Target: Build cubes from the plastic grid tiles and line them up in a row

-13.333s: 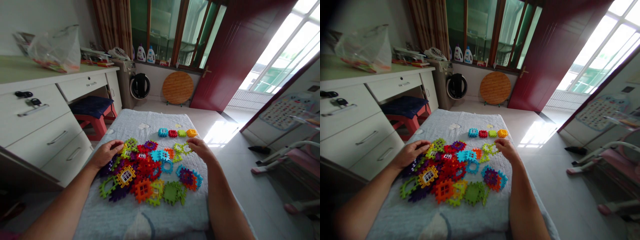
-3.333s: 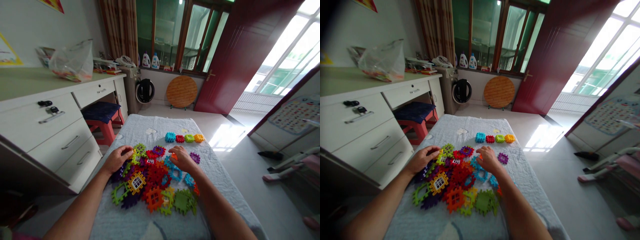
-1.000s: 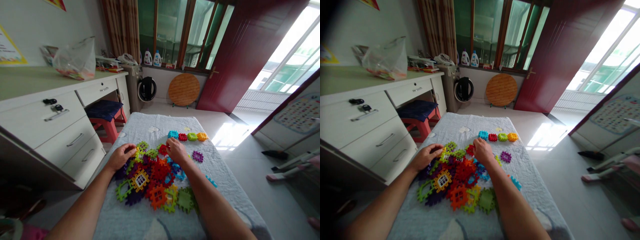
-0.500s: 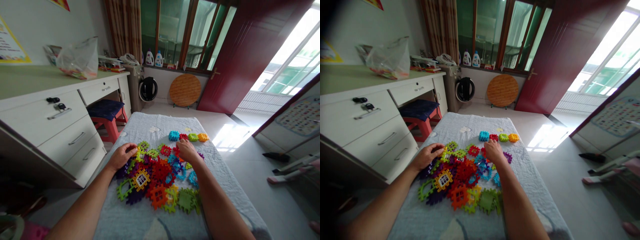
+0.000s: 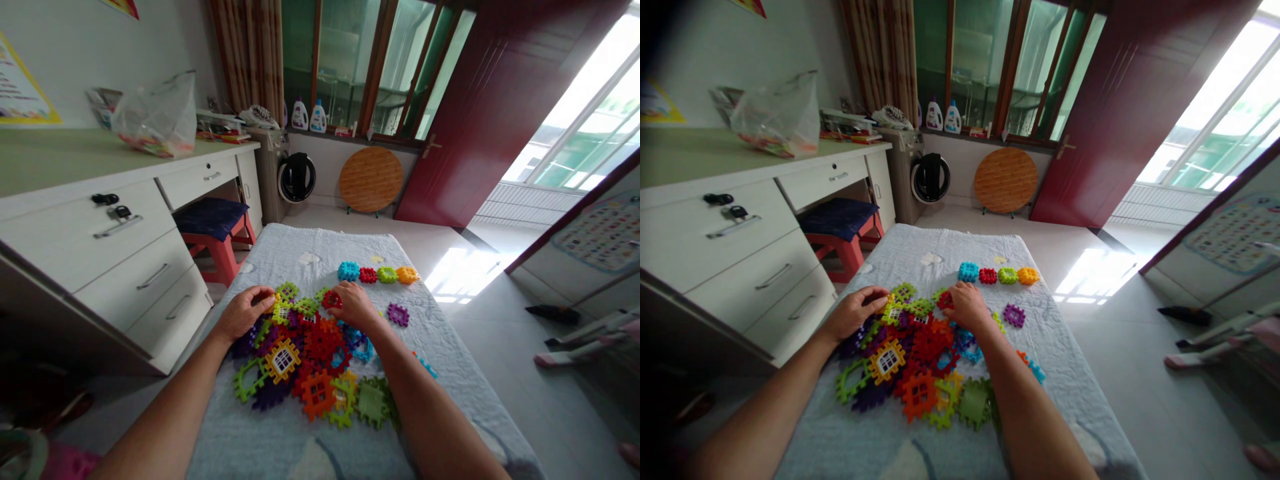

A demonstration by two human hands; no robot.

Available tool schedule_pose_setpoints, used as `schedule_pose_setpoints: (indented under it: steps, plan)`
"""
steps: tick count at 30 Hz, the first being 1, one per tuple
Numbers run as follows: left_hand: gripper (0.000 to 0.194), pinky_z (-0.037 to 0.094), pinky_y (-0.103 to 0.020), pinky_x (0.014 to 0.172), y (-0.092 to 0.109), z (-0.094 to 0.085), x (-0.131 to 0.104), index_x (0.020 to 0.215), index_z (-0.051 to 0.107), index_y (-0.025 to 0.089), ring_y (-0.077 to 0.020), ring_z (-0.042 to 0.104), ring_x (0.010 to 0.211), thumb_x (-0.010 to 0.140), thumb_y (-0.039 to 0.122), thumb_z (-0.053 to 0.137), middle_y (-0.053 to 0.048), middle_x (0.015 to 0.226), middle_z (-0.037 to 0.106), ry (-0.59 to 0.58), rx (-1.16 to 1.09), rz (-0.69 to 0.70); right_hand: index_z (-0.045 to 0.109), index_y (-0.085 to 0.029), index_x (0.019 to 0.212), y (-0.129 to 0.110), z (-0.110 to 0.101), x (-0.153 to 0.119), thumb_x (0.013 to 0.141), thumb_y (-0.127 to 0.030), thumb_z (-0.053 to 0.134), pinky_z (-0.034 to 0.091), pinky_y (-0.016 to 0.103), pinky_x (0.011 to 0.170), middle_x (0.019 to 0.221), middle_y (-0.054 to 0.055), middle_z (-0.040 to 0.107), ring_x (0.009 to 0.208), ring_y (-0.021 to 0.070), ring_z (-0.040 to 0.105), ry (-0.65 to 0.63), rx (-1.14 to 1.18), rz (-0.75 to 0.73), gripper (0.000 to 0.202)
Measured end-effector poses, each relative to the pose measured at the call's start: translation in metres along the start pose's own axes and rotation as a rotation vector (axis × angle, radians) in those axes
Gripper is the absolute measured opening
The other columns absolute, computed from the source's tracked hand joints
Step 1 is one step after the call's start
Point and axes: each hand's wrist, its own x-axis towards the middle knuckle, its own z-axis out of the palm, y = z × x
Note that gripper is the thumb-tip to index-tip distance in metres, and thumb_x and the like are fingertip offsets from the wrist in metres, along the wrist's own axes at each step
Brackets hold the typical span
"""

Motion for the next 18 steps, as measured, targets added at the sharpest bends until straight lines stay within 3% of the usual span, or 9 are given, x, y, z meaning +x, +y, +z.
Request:
schedule_pose_setpoints:
  steps: [2, 5, 11, 15, 18]
  plan:
    - [0.048, 0.051, -0.035, 0.087, 0.002, 0.000, 0.000, 0.100, 0.066, 0.019, -0.0250, 0.066, 0.093, 0.073, 0.058, 0.060, -0.005, 0.098, 0.072, 0.009, 0.010, -0.002, 0.068, -0.018, 0.088, 0.003, -0.004, -0.001, 0.080, -0.030, 0.063, 0.038, 0.027, 0.078, 0.087, 0.006, 0.065, 0.085, 0.0183, 0.057, 0.029, 0.071, -0.011, 0.015]
    - [0.047, 0.051, -0.034, 0.086, 0.004, -0.001, -0.001, 0.099, 0.067, 0.020, -0.0246, 0.066, 0.092, 0.071, 0.058, 0.060, -0.005, 0.098, 0.073, 0.027, 0.019, -0.009, 0.069, -0.018, 0.086, 0.016, -0.018, -0.003, 0.087, -0.025, 0.051, 0.038, 0.025, 0.074, 0.086, 0.006, 0.067, 0.082, 0.0164, 0.058, 0.105, 0.184, 0.022, 0.019]
    - [0.049, 0.051, -0.033, 0.086, 0.006, 0.000, -0.001, 0.100, 0.066, 0.019, -0.0245, 0.067, 0.092, 0.071, 0.059, 0.060, -0.005, 0.098, 0.072, 0.023, 0.025, -0.011, 0.066, -0.017, 0.080, 0.053, -0.044, -0.012, 0.087, -0.023, 0.045, 0.035, 0.023, 0.062, 0.065, -0.001, 0.059, 0.062, 0.0121, 0.051, 0.167, 0.325, 0.108, 0.022]
    - [0.052, 0.052, -0.032, 0.083, 0.007, 0.000, -0.002, 0.099, 0.067, 0.018, -0.0245, 0.067, 0.089, 0.070, 0.061, 0.061, -0.005, 0.097, 0.073, 0.035, 0.027, -0.017, 0.062, -0.017, 0.079, 0.059, -0.036, -0.013, 0.081, -0.018, 0.049, 0.033, 0.022, 0.059, 0.063, -0.002, 0.057, 0.060, 0.0113, 0.050, 0.130, 0.362, 0.143, 0.013]
    - [0.051, 0.052, -0.032, 0.083, 0.008, 0.000, -0.002, 0.097, 0.068, 0.019, -0.0242, 0.068, 0.088, 0.069, 0.060, 0.062, -0.005, 0.095, 0.073, 0.039, 0.025, -0.017, 0.060, -0.017, 0.074, 0.056, -0.024, -0.012, 0.077, -0.014, 0.052, 0.034, 0.023, 0.062, 0.068, 0.000, 0.060, 0.066, 0.0125, 0.053, 0.096, 0.257, 0.173, 0.009]
